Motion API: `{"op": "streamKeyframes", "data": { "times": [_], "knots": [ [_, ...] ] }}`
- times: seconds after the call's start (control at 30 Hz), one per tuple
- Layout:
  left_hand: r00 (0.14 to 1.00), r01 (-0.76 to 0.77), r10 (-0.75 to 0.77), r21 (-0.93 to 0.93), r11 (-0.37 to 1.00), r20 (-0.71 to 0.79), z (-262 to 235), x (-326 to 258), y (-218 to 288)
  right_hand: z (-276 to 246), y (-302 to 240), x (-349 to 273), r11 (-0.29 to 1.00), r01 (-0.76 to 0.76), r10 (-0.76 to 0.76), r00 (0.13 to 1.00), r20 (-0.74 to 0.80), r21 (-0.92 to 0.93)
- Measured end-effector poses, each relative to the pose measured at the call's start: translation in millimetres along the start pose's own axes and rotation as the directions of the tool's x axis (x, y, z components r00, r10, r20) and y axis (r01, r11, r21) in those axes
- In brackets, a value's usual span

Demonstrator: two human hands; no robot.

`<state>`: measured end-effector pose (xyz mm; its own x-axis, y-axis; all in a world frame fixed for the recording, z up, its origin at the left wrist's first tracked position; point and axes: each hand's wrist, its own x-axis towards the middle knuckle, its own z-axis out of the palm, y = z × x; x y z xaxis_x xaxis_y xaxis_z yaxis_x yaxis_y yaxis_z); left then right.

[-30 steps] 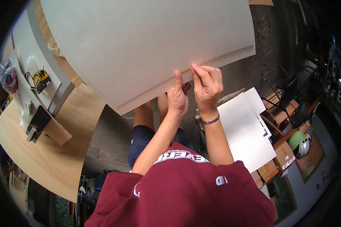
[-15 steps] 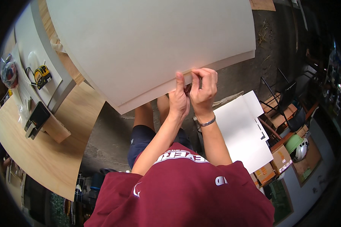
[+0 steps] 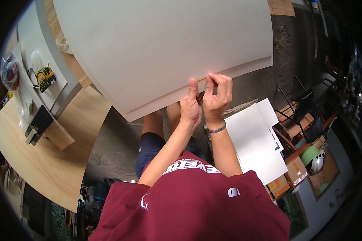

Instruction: The person measures and marks a white board with a ruler and pencil, then flips it to apply double-sided tape. They peel the backing off the tape and place a black board with medals on top. Finally, they use a utility knife to trim the edges of the black board.

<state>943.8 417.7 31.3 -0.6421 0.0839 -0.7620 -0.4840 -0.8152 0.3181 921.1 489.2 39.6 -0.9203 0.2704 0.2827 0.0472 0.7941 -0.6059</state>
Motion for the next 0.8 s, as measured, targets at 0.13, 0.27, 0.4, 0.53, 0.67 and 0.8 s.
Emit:
{"op": "streamKeyframes", "data": {
  "times": [0.13, 0.27, 0.4, 0.53, 0.67, 0.8],
  "knots": [
    [1.0, -0.016, 0.016, 0.01, 1.0, -0.003, 1.7, 0.2, 2.3, -1.8, -4.9, -0.6, 0.994, -0.09, 0.089, 0.996, 0.022, 0.059],
    [1.0, -0.027, 0.027, 0.048, 0.998, 0.003, 1.9, -0.7, 3.3, -2.8, -7.4, -2.2, 0.996, -0.08, 0.079, 0.997, 0.012, 0.037],
    [0.999, -0.015, 0.016, 0.042, 0.999, -0.038, 0.4, -0.1, 1.8, -4.0, -6.0, 1.3, 0.996, -0.072, 0.07, 0.996, 0.053, 0.048],
    [0.999, 0.036, -0.035, 0.057, 0.998, -0.019, -6.1, 2.9, 1.6, -10.1, -6.5, 8.4, 0.991, -0.118, 0.115, 0.992, 0.054, 0.058],
    [1.0, 0.018, -0.019, 0.045, 0.999, 0.011, -8.9, 3.6, 0.8, -13.3, -6.0, 18.2, 1.0, -0.015, 0.015, 0.987, 0.16, -0.006],
    [0.998, 0.04, -0.04, -0.018, 0.999, -0.041, -3.5, 0.9, 1.6, -14.1, -5.7, 22.8, 0.99, 0.019, 0.021, 0.96, 0.281, -0.138]
  ]
}}
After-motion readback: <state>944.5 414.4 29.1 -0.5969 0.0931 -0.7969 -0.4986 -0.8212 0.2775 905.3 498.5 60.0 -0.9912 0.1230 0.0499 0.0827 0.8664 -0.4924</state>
